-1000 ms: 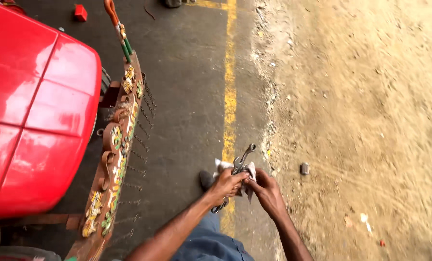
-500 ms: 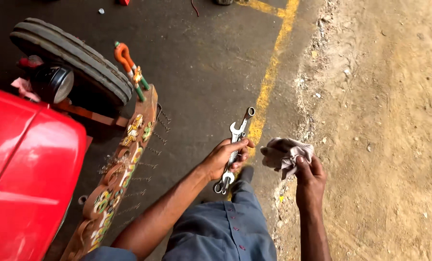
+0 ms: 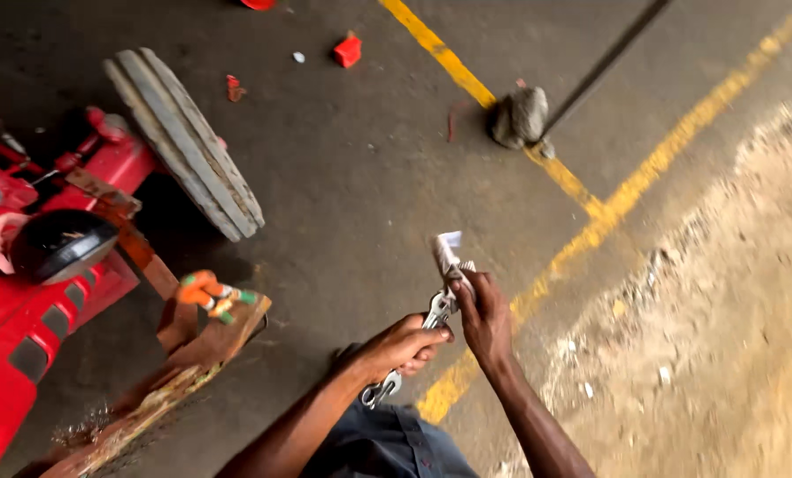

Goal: The person handles a red bucket over a tractor engine, wipes components with a cloth, and uses a wrench to loosen and remove metal fittings and lines on the engine block.

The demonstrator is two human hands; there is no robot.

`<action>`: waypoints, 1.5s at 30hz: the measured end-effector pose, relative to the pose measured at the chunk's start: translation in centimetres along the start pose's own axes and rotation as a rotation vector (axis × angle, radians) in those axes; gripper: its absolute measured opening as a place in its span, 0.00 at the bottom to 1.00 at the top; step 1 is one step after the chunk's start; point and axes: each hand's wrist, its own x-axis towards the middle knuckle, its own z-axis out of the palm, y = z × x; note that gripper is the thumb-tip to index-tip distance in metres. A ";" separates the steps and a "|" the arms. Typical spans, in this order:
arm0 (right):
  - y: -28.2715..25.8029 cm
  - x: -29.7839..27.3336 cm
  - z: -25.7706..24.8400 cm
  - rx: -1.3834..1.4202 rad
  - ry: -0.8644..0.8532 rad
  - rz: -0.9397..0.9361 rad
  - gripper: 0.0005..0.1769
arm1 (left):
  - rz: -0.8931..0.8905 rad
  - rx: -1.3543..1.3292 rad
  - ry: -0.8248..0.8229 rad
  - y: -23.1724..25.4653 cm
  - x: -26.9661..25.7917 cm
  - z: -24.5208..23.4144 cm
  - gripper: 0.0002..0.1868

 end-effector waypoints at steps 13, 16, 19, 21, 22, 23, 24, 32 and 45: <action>11.1 42.9 15.7 1.023 -0.077 0.608 0.14 | 0.262 -0.188 0.243 26.5 12.3 -20.9 0.13; 12.8 51.9 16.2 0.822 -0.130 0.480 0.12 | 0.343 -0.258 0.281 34.5 12.4 -25.5 0.12; 12.4 59.1 18.6 0.690 -0.129 0.412 0.11 | 0.408 -0.304 0.307 40.5 13.1 -31.5 0.12; 11.8 64.0 19.7 0.597 -0.081 0.399 0.11 | 0.427 -0.348 0.337 44.7 14.6 -36.7 0.13; 11.7 66.3 20.8 0.549 -0.042 0.399 0.11 | 0.454 -0.365 0.348 46.9 15.5 -39.6 0.13; 12.1 69.3 22.2 0.495 -0.009 0.395 0.12 | 0.485 -0.390 0.361 49.1 16.6 -42.4 0.13; 12.9 72.3 23.8 0.438 -0.061 0.374 0.10 | 0.517 -0.414 0.374 51.2 17.4 -45.0 0.12; 12.5 97.8 41.9 0.143 -0.448 0.347 0.25 | 0.800 -0.535 0.653 68.3 15.5 -60.4 0.18; -30.4 105.2 81.4 0.360 -1.780 -0.068 0.15 | 1.609 -0.767 0.981 78.3 3.3 -89.0 0.26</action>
